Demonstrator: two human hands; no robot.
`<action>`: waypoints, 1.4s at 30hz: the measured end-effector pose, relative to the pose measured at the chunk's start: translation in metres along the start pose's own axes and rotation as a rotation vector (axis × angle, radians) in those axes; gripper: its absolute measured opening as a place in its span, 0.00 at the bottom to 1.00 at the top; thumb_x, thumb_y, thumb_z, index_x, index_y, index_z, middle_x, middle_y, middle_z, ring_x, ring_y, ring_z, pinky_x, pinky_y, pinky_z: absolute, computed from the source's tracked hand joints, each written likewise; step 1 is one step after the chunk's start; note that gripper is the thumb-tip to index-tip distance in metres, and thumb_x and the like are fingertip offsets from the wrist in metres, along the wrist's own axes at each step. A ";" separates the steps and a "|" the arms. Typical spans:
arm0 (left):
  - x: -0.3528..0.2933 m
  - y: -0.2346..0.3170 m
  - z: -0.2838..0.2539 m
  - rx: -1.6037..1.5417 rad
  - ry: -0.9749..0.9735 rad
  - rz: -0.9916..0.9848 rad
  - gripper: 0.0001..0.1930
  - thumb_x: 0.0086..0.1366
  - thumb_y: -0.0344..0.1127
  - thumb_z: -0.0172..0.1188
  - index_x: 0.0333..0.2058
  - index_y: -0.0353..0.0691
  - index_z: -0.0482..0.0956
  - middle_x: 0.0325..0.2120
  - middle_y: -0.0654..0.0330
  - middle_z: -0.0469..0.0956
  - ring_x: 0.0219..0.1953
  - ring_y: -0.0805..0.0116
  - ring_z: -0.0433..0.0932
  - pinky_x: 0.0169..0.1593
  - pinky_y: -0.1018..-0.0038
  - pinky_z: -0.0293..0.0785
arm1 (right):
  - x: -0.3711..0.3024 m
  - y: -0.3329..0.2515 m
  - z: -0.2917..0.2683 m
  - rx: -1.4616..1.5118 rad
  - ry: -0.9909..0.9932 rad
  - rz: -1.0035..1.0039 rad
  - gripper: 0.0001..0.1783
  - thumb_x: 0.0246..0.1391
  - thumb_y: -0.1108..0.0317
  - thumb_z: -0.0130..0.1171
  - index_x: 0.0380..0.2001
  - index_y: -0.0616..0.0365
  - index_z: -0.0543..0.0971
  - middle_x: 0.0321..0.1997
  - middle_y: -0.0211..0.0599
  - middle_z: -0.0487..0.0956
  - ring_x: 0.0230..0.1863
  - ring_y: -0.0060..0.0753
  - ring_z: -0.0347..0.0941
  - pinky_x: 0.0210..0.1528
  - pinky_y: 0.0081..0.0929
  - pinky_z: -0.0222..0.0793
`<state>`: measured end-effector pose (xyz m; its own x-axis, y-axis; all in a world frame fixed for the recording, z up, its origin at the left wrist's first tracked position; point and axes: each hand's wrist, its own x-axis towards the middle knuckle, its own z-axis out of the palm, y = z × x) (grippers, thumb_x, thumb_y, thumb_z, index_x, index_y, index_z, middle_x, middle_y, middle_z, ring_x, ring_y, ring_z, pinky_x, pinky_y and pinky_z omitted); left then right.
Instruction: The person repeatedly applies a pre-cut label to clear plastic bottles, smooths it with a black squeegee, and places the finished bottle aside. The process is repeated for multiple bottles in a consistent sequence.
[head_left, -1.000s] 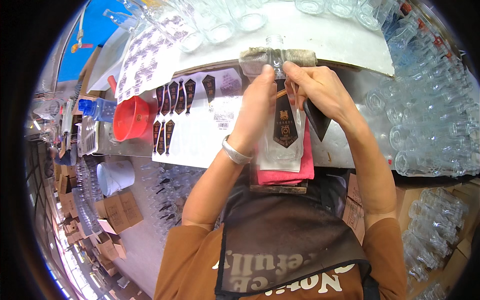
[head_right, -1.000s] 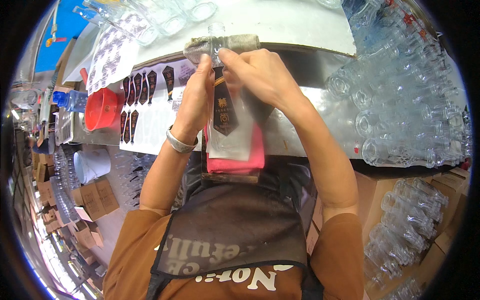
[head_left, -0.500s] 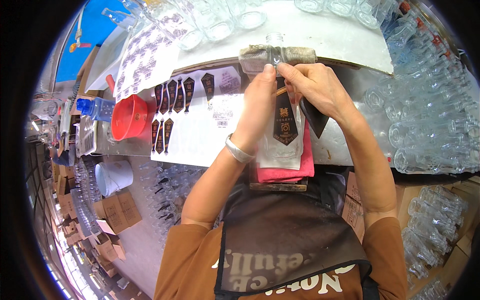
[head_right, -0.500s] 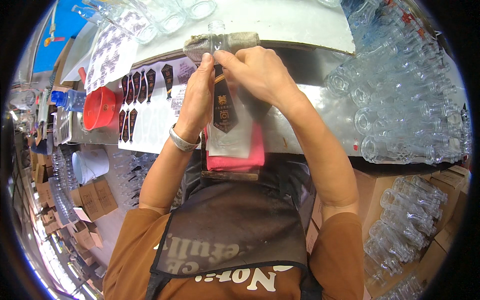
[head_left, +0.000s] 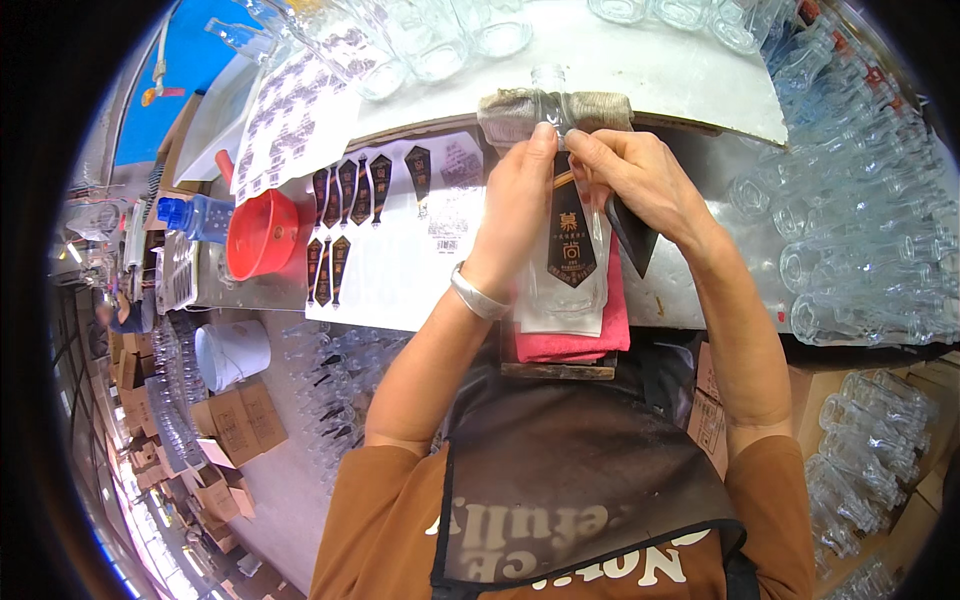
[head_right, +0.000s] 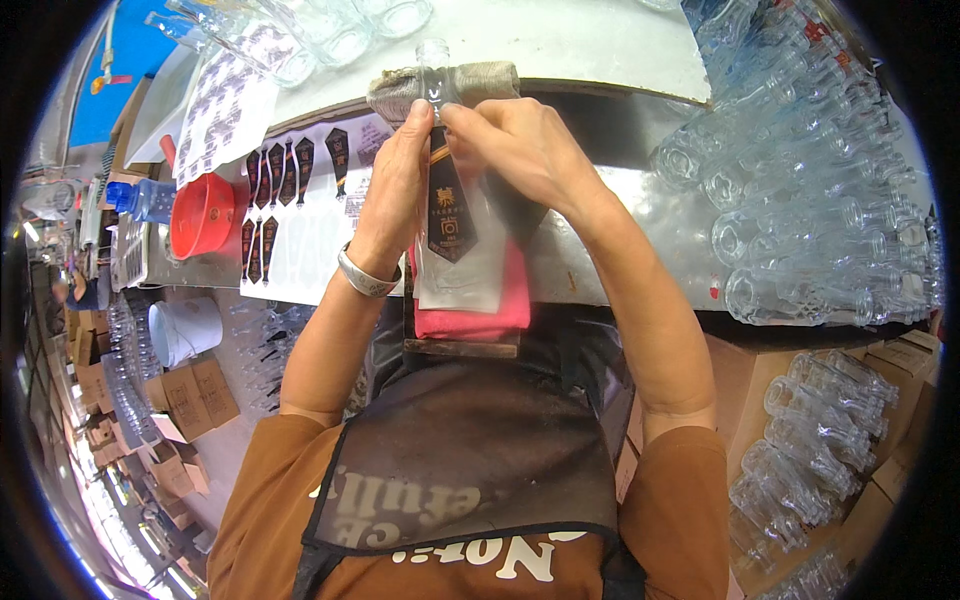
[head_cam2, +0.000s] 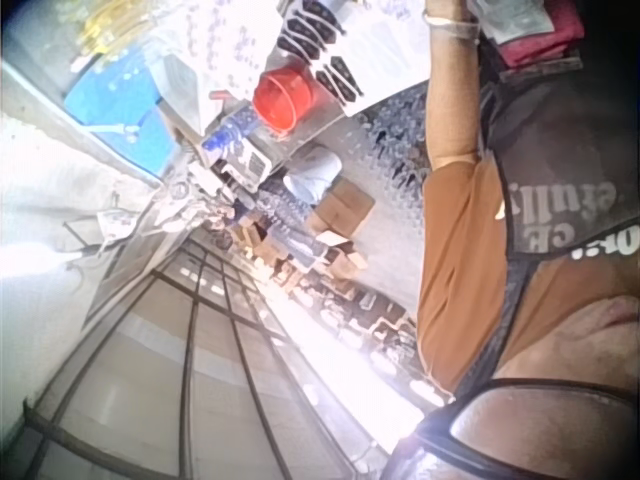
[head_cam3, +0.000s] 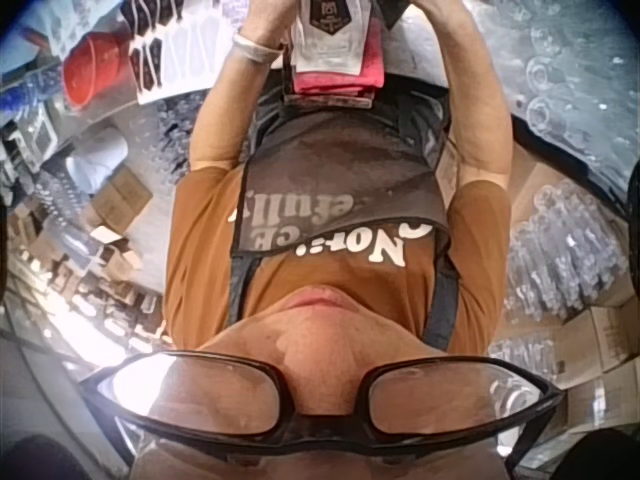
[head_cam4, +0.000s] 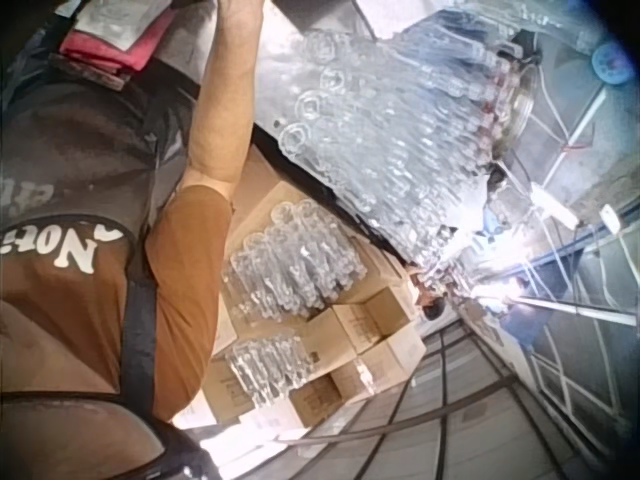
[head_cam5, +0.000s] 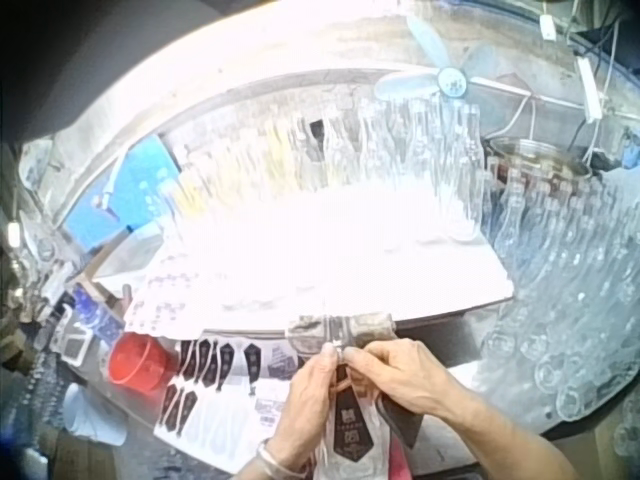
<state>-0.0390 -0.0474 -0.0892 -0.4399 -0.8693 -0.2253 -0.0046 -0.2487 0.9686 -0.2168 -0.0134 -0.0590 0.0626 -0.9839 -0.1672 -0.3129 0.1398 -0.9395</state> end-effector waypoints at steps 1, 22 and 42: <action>0.000 0.000 0.000 -0.004 0.009 -0.018 0.28 0.77 0.57 0.44 0.47 0.33 0.76 0.35 0.58 0.82 0.33 0.74 0.80 0.37 0.79 0.77 | 0.000 0.001 -0.001 0.064 -0.012 -0.002 0.39 0.64 0.37 0.52 0.37 0.71 0.84 0.35 0.43 0.86 0.39 0.28 0.82 0.48 0.25 0.73; -0.017 0.021 0.011 0.073 0.070 -0.009 0.25 0.73 0.54 0.55 0.42 0.32 0.79 0.36 0.57 0.83 0.34 0.78 0.80 0.38 0.81 0.76 | -0.053 0.046 -0.017 1.145 0.224 0.027 0.21 0.69 0.56 0.52 0.52 0.64 0.78 0.43 0.31 0.81 0.45 0.22 0.78 0.51 0.22 0.75; -0.032 0.014 0.012 -0.253 0.116 -0.097 0.28 0.76 0.55 0.47 0.55 0.32 0.73 0.48 0.56 0.78 0.50 0.71 0.77 0.53 0.72 0.75 | -0.007 -0.042 -0.007 -0.266 0.432 -0.594 0.16 0.53 0.76 0.58 0.46 0.62 0.80 0.40 0.41 0.82 0.39 0.33 0.80 0.42 0.29 0.77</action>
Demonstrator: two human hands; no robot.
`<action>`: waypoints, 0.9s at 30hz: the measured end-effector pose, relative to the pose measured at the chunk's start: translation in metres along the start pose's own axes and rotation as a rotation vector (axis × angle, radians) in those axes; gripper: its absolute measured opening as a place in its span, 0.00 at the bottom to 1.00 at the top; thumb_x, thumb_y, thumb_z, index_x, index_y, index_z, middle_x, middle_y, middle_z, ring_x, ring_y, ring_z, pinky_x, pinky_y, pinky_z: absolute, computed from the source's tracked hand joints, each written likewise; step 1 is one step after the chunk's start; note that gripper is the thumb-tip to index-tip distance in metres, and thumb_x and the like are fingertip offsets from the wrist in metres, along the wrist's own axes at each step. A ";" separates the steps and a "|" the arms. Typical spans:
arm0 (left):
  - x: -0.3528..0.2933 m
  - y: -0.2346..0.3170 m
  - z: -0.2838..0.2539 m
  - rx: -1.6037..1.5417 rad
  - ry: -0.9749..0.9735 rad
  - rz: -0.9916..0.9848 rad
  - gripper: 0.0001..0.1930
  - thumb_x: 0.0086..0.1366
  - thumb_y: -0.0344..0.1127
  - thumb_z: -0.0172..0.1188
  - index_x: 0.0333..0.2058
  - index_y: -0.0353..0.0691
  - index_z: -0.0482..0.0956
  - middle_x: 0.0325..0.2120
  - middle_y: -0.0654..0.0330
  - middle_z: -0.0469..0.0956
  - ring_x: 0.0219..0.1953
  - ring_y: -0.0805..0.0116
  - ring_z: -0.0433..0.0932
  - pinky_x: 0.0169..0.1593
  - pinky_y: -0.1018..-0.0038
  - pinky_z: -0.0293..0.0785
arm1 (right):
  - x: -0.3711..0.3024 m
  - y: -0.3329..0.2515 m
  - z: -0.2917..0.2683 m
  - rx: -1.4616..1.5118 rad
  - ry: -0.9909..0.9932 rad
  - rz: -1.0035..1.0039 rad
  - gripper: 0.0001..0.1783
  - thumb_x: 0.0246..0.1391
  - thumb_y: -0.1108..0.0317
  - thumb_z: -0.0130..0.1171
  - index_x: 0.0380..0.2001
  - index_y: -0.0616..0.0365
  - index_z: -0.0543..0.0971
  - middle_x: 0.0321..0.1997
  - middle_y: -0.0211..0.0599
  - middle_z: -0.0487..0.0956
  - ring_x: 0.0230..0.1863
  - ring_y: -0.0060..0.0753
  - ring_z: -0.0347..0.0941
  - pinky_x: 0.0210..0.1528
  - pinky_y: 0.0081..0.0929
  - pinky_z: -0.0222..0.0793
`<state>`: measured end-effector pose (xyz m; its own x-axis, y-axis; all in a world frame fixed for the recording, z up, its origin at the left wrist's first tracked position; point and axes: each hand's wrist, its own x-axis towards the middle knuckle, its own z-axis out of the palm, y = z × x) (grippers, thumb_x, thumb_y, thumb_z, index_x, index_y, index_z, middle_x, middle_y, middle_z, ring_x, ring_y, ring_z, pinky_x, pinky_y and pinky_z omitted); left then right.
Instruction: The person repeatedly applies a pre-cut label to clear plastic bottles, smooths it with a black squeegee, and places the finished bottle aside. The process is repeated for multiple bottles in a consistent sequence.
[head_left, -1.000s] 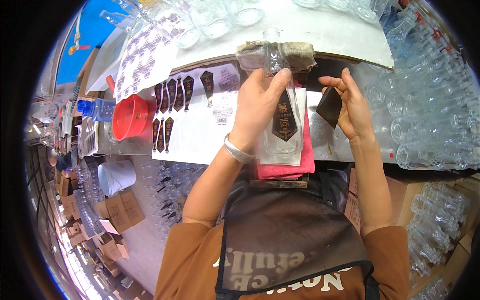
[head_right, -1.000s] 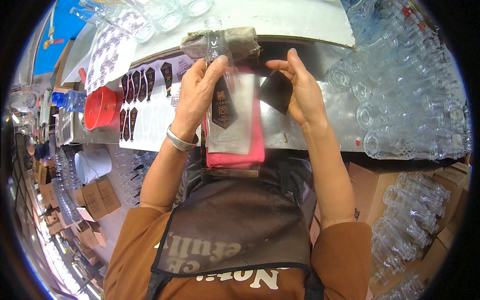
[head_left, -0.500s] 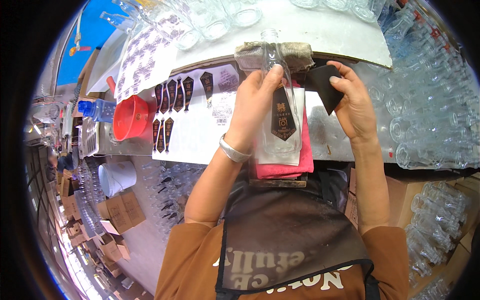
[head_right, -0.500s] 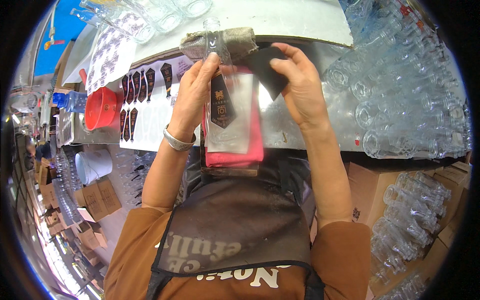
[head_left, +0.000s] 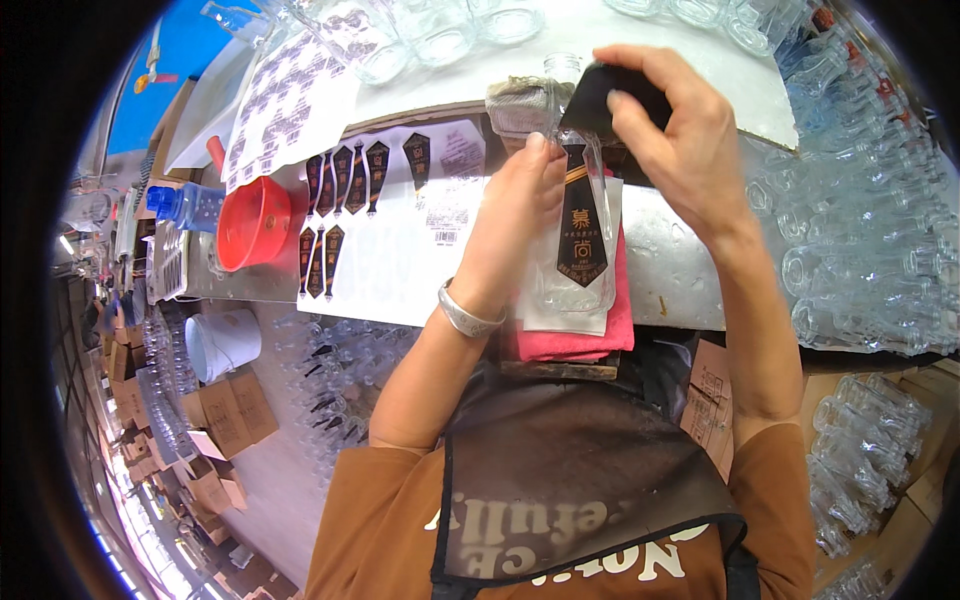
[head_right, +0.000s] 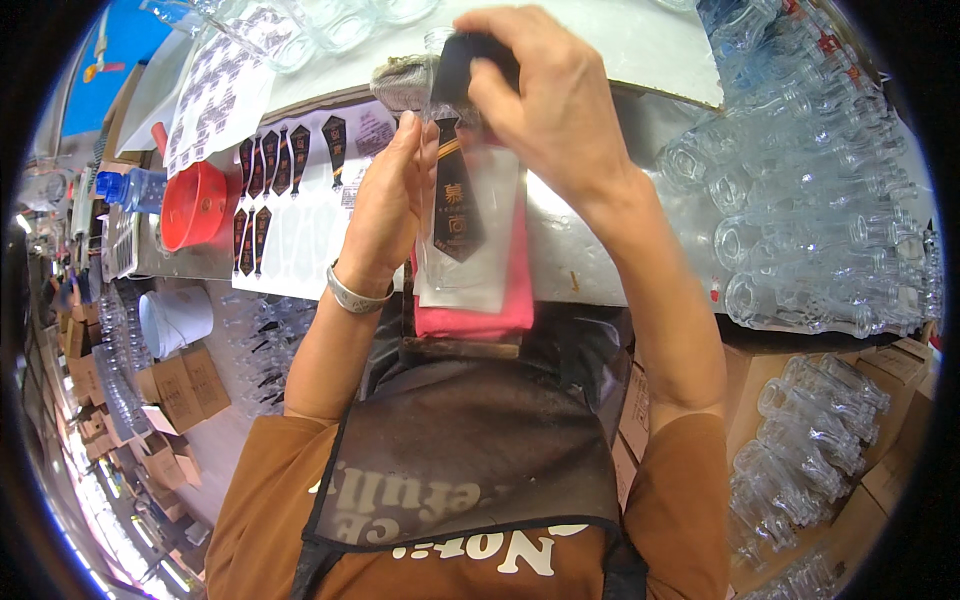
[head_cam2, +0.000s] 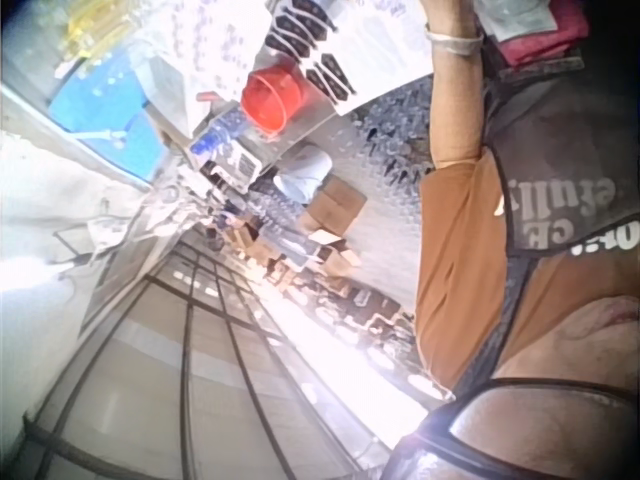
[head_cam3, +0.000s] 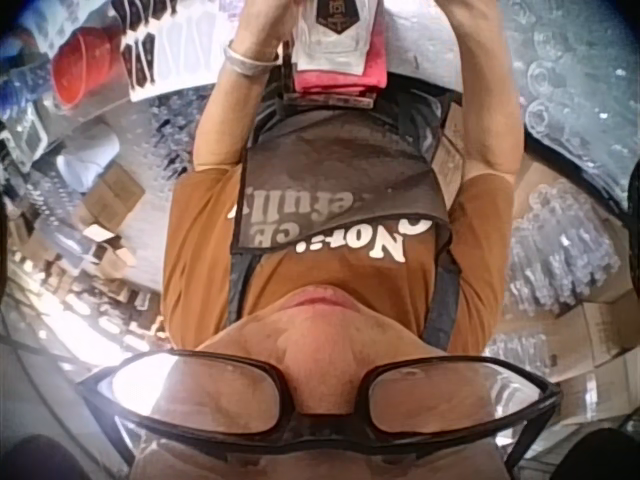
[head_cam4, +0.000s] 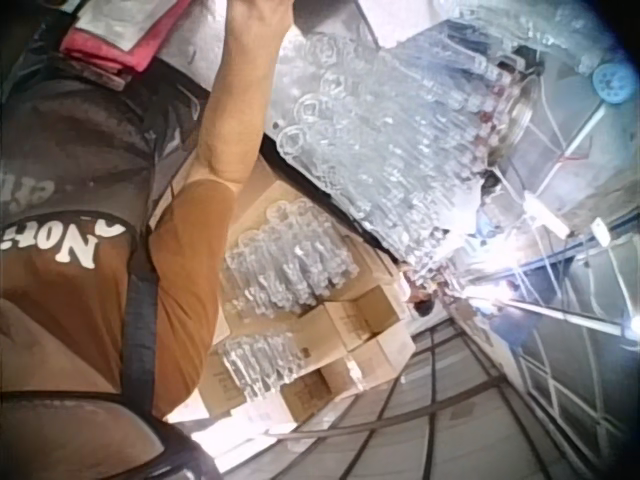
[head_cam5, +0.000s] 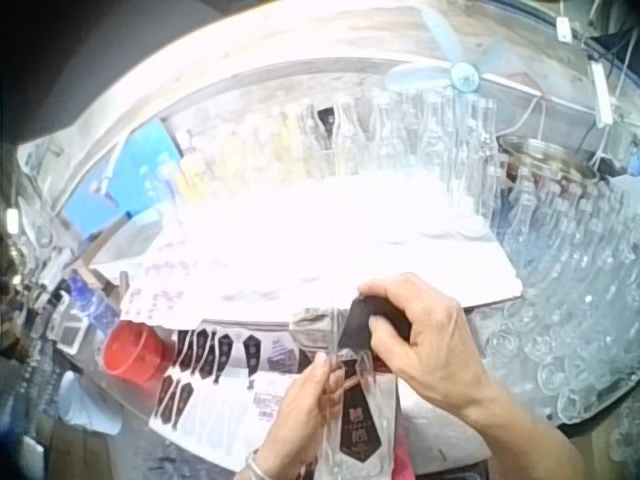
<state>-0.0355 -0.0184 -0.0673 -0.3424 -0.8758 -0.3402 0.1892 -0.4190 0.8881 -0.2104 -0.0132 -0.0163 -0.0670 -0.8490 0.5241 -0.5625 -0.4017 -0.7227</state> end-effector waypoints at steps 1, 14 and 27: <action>-0.003 0.000 0.000 -0.008 0.020 0.010 0.28 0.75 0.56 0.48 0.55 0.32 0.72 0.48 0.56 0.78 0.50 0.71 0.77 0.54 0.72 0.74 | 0.006 -0.004 -0.002 -0.065 -0.015 -0.015 0.17 0.54 0.76 0.58 0.49 0.61 0.80 0.41 0.40 0.82 0.40 0.30 0.80 0.44 0.26 0.76; -0.064 -0.012 -0.047 0.357 -0.128 0.388 0.38 0.64 0.30 0.57 0.70 0.32 0.52 0.68 0.44 0.60 0.69 0.55 0.62 0.71 0.60 0.58 | -0.062 -0.063 -0.007 0.070 -0.556 -0.265 0.13 0.45 0.81 0.62 0.37 0.59 0.80 0.34 0.42 0.79 0.37 0.44 0.77 0.40 0.35 0.75; -0.075 -0.035 -0.036 0.919 -0.123 0.682 0.56 0.46 0.27 0.76 0.71 0.30 0.49 0.64 0.38 0.64 0.65 0.45 0.67 0.66 0.60 0.65 | -0.069 -0.032 -0.020 0.200 -0.403 -0.158 0.11 0.47 0.77 0.60 0.36 0.59 0.80 0.33 0.43 0.79 0.35 0.45 0.78 0.41 0.37 0.76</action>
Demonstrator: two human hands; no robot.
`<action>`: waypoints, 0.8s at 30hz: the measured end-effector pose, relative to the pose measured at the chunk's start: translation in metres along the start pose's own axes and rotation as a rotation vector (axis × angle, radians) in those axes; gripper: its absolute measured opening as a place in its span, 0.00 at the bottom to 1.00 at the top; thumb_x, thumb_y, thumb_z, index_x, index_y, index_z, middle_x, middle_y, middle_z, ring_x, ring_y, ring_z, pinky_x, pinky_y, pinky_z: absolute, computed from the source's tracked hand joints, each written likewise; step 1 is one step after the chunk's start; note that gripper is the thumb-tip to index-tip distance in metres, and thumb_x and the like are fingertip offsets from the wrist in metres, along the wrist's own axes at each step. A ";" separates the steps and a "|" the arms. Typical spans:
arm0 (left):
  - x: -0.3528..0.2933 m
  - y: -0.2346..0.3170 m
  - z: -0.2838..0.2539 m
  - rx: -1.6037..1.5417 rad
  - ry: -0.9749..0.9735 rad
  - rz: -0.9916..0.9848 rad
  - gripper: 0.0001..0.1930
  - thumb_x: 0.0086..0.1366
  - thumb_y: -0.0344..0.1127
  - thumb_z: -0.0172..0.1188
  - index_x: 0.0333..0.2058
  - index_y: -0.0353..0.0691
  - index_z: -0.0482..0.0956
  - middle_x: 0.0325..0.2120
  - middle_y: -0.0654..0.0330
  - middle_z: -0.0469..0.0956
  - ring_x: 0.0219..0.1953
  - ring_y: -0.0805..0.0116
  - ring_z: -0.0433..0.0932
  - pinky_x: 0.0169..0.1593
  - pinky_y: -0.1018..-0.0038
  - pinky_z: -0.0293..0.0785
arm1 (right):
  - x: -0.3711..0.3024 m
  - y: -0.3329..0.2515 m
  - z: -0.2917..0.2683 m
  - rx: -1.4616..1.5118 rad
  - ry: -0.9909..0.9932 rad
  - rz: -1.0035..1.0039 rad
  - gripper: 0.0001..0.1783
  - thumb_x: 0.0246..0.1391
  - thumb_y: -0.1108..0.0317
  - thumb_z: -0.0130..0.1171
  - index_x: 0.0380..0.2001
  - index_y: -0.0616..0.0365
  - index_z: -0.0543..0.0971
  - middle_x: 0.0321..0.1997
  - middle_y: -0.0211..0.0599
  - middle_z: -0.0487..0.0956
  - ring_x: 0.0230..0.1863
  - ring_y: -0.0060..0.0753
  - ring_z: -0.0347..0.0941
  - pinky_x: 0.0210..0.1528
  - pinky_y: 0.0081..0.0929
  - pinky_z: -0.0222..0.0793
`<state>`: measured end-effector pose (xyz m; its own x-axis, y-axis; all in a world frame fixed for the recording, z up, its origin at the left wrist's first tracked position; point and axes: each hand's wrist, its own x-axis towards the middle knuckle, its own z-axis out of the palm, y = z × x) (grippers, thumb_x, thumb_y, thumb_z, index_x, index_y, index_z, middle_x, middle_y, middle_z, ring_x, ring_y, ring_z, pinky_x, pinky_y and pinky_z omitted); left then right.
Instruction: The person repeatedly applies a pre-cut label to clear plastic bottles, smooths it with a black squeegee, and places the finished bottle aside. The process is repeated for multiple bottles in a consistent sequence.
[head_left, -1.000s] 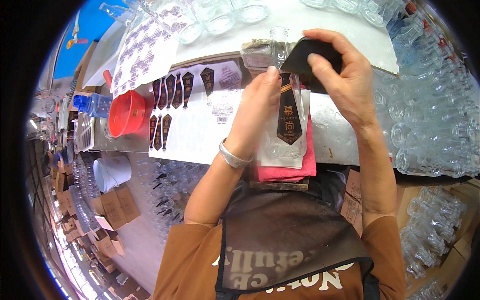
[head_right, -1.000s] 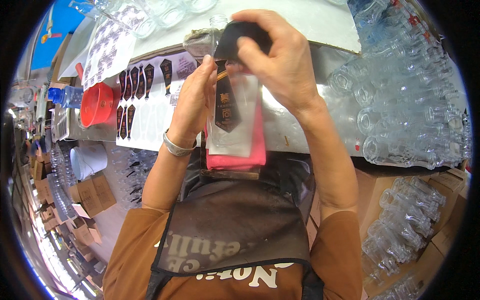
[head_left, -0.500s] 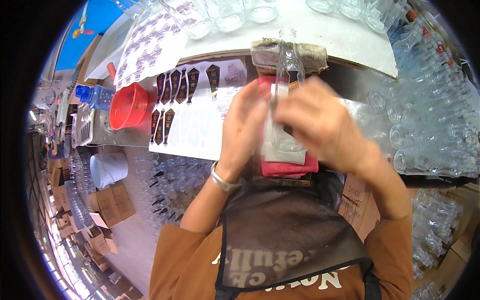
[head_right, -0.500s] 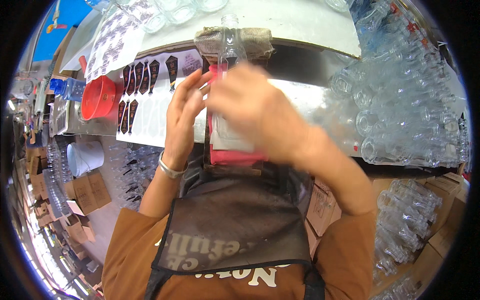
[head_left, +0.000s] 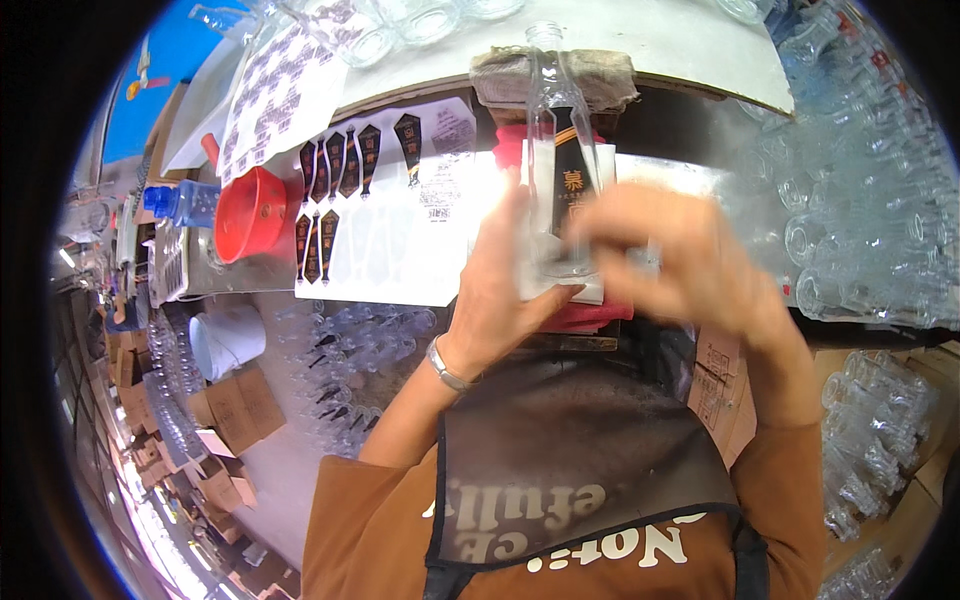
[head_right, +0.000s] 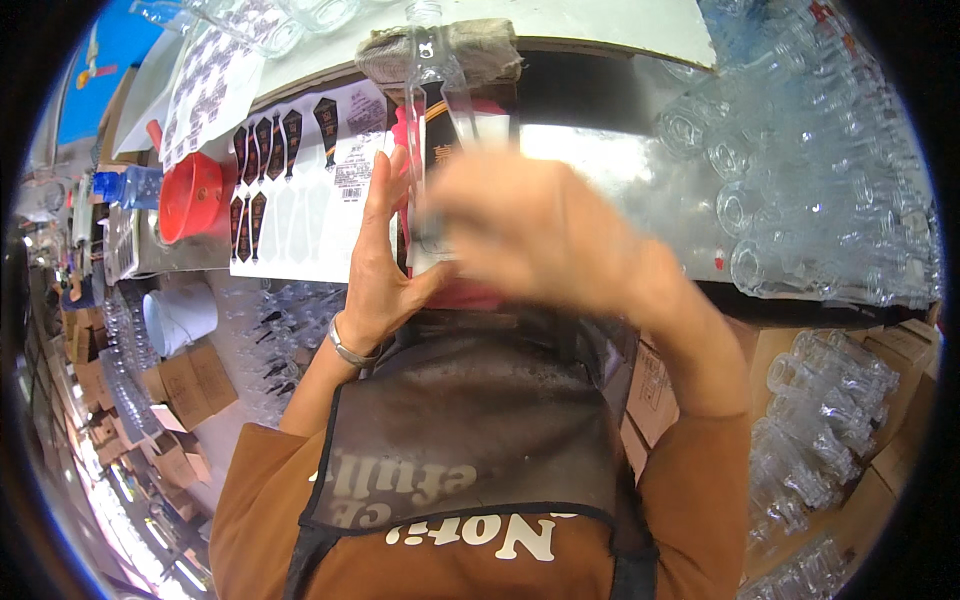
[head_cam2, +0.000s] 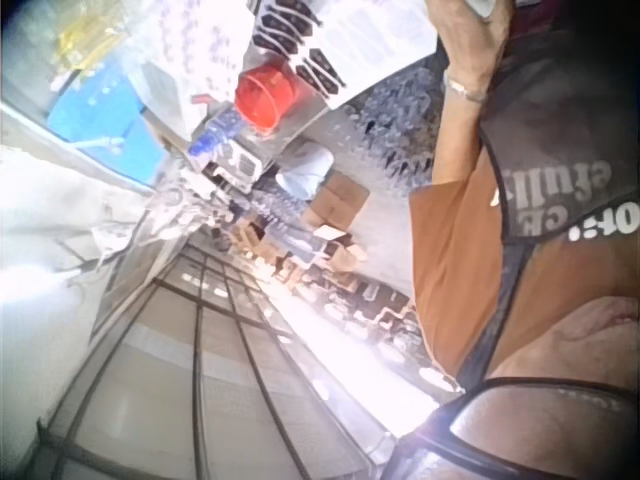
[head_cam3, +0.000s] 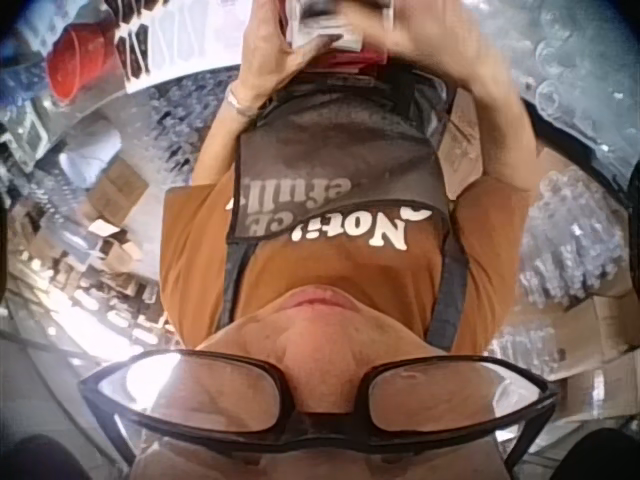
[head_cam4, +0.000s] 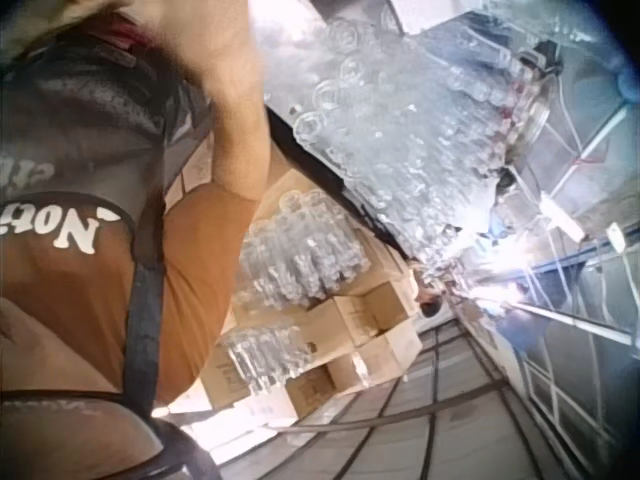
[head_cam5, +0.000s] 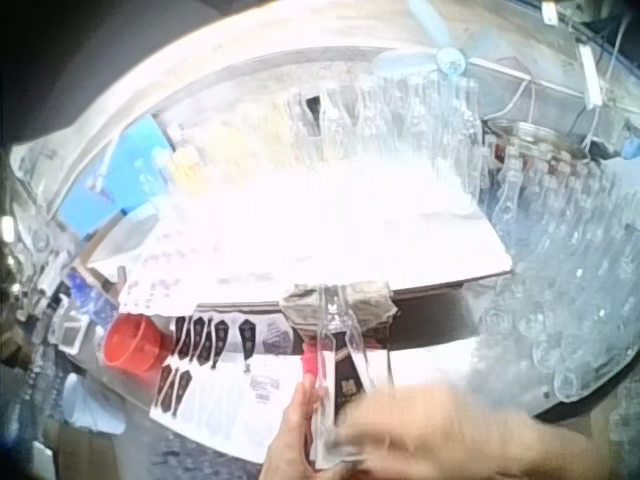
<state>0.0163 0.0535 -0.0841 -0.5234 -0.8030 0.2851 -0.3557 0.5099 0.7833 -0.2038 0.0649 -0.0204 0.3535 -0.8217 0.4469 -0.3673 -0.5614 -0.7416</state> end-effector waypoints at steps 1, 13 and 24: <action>0.002 0.003 0.001 -0.002 -0.006 0.000 0.57 0.45 0.27 0.76 0.71 0.30 0.49 0.64 0.39 0.64 0.65 0.45 0.68 0.66 0.60 0.66 | 0.015 0.023 -0.006 -0.113 0.147 -0.034 0.11 0.49 0.76 0.60 0.38 0.60 0.81 0.33 0.43 0.80 0.33 0.44 0.79 0.39 0.36 0.76; 0.003 0.002 0.001 0.059 -0.037 -0.003 0.60 0.49 0.23 0.74 0.73 0.33 0.39 0.69 0.39 0.58 0.70 0.50 0.62 0.70 0.60 0.60 | -0.010 0.024 -0.010 0.005 0.170 0.111 0.13 0.51 0.75 0.64 0.41 0.62 0.83 0.37 0.41 0.83 0.34 0.30 0.79 0.39 0.27 0.74; 0.006 0.004 0.015 0.084 0.137 0.089 0.54 0.46 0.31 0.78 0.68 0.27 0.55 0.65 0.41 0.63 0.64 0.44 0.68 0.64 0.60 0.67 | -0.042 -0.024 -0.004 0.251 0.104 0.302 0.12 0.55 0.77 0.62 0.44 0.63 0.82 0.34 0.35 0.82 0.33 0.30 0.77 0.37 0.29 0.74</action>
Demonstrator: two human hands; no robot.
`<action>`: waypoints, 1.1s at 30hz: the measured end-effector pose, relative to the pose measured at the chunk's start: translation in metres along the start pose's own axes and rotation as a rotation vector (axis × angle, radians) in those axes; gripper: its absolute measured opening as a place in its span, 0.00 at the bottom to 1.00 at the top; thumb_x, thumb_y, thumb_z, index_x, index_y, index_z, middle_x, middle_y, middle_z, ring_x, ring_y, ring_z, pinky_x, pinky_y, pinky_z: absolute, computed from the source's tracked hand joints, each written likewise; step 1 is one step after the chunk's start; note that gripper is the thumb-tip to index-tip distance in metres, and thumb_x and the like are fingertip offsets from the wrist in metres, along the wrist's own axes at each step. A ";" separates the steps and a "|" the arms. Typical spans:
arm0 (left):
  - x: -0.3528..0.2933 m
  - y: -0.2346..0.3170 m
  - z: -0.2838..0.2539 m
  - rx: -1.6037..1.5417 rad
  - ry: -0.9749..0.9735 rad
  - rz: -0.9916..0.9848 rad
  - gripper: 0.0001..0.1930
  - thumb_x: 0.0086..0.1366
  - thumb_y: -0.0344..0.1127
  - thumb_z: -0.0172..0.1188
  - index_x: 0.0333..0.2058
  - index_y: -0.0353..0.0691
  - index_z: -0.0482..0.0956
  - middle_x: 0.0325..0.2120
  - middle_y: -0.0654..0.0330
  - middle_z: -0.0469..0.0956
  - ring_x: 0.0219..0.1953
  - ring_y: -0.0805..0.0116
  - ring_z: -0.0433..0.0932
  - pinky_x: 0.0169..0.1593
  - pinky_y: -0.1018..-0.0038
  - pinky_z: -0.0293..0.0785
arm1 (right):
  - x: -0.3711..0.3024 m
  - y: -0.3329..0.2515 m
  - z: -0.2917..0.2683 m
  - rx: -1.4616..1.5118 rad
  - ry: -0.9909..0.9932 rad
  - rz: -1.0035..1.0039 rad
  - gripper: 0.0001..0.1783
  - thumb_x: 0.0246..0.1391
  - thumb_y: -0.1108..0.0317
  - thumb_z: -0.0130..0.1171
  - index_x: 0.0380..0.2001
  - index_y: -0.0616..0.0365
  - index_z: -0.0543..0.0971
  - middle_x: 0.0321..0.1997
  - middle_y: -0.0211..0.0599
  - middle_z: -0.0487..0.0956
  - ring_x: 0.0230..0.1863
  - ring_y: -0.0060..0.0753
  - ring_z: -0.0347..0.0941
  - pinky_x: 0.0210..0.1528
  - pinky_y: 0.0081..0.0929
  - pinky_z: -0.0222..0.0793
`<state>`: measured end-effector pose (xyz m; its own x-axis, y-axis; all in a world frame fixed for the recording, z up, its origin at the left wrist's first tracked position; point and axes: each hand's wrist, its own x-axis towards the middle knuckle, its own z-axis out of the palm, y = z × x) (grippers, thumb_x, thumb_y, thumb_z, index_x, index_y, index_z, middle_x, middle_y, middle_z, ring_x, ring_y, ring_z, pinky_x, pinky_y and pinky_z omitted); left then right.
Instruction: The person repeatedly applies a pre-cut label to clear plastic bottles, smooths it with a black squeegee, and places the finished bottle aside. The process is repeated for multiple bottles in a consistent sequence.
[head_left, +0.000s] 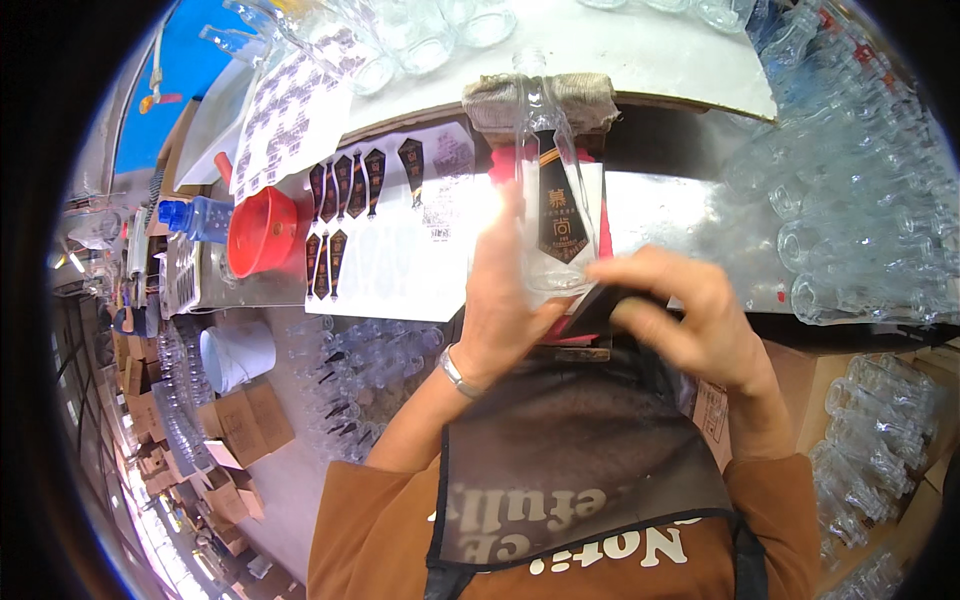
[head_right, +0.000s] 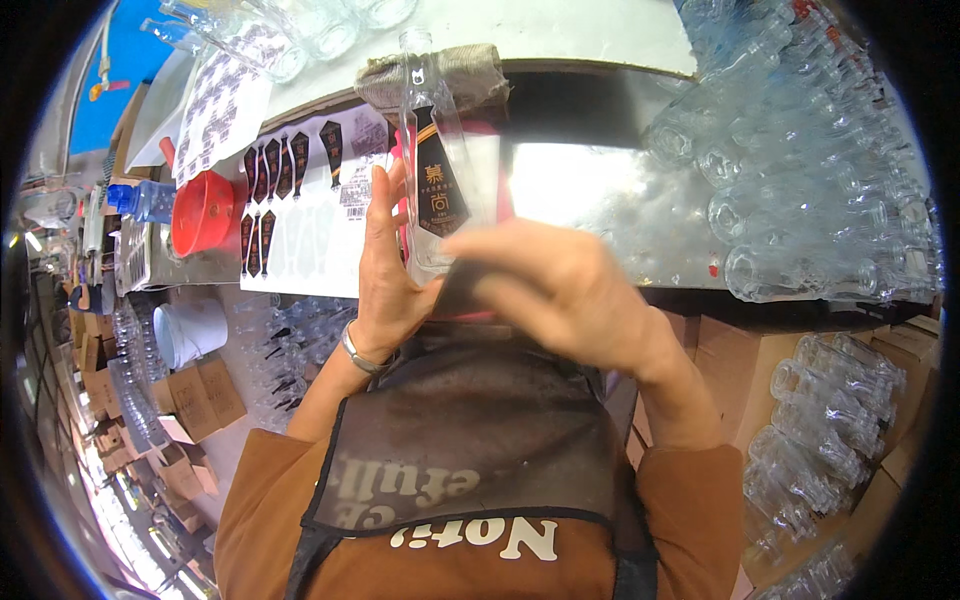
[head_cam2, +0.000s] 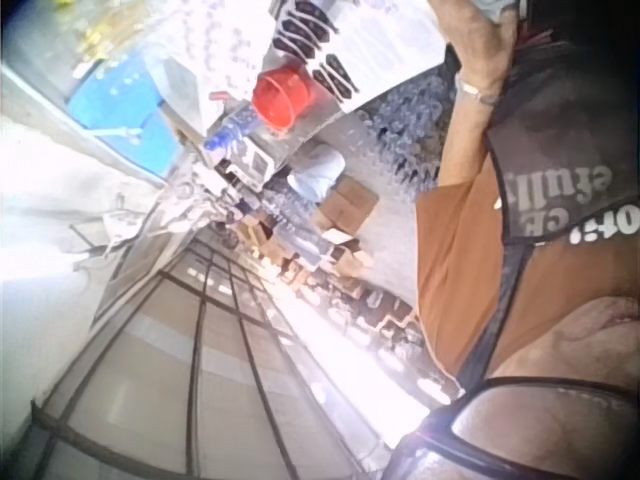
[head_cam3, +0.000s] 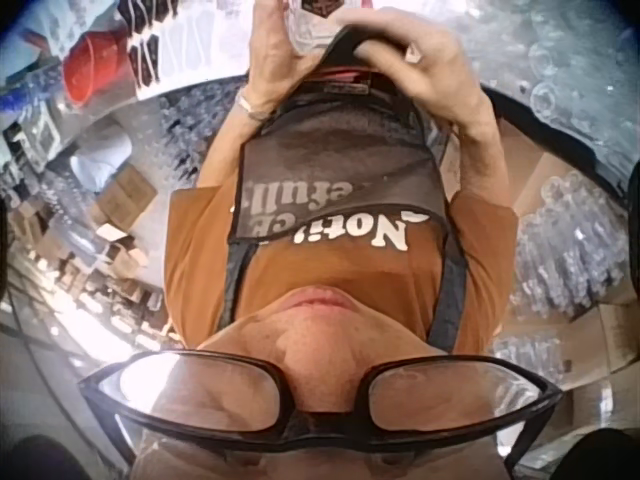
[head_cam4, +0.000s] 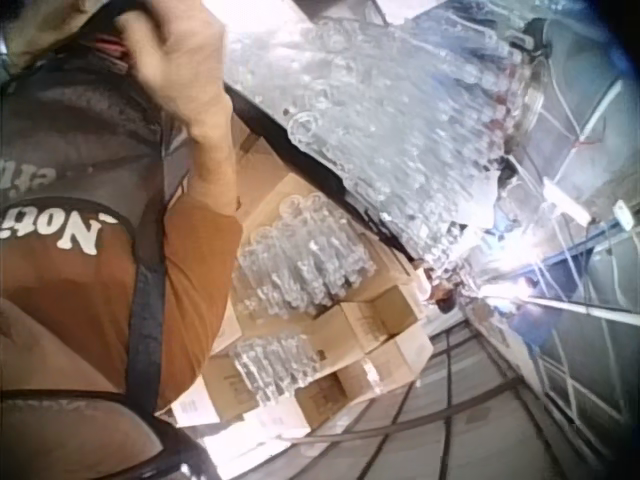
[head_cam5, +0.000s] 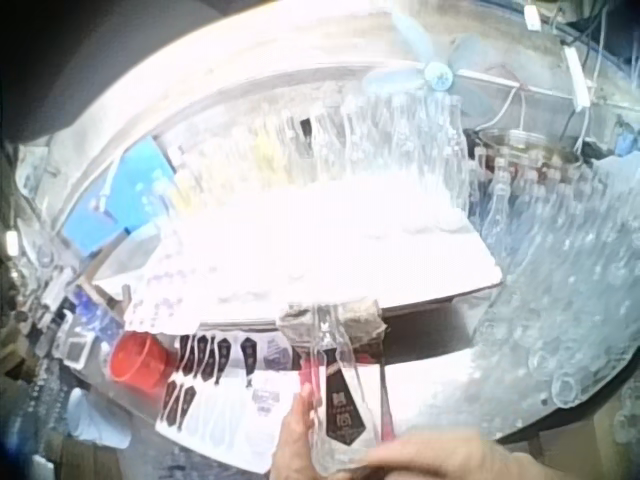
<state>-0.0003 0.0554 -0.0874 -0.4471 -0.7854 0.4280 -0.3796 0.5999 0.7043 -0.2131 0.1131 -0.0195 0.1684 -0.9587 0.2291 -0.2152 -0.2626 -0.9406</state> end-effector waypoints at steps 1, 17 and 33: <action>0.000 0.000 -0.001 -0.003 -0.003 -0.006 0.54 0.46 0.32 0.79 0.68 0.27 0.55 0.65 0.41 0.64 0.64 0.44 0.67 0.64 0.60 0.66 | -0.005 0.008 0.001 0.167 0.120 0.191 0.09 0.61 0.72 0.60 0.42 0.64 0.82 0.33 0.32 0.82 0.34 0.24 0.76 0.37 0.27 0.73; -0.011 -0.003 -0.006 -0.014 -0.024 -0.109 0.47 0.48 0.29 0.75 0.67 0.31 0.61 0.60 0.41 0.70 0.60 0.44 0.71 0.63 0.59 0.68 | -0.001 0.019 0.029 -0.367 0.115 0.254 0.22 0.56 0.66 0.67 0.51 0.67 0.78 0.31 0.42 0.84 0.19 0.24 0.70 0.24 0.25 0.66; -0.060 -0.069 -0.079 0.582 -0.328 -0.191 0.37 0.60 0.39 0.68 0.63 0.28 0.64 0.64 0.41 0.64 0.65 0.42 0.64 0.67 0.56 0.62 | -0.016 0.035 0.008 -0.212 0.259 0.420 0.20 0.57 0.67 0.67 0.50 0.66 0.79 0.31 0.32 0.83 0.20 0.12 0.65 0.24 0.17 0.62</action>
<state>0.1171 0.0493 -0.1171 -0.5164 -0.8536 0.0687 -0.8077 0.5121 0.2922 -0.2158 0.1200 -0.0576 -0.2112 -0.9745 -0.0764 -0.4071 0.1587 -0.8995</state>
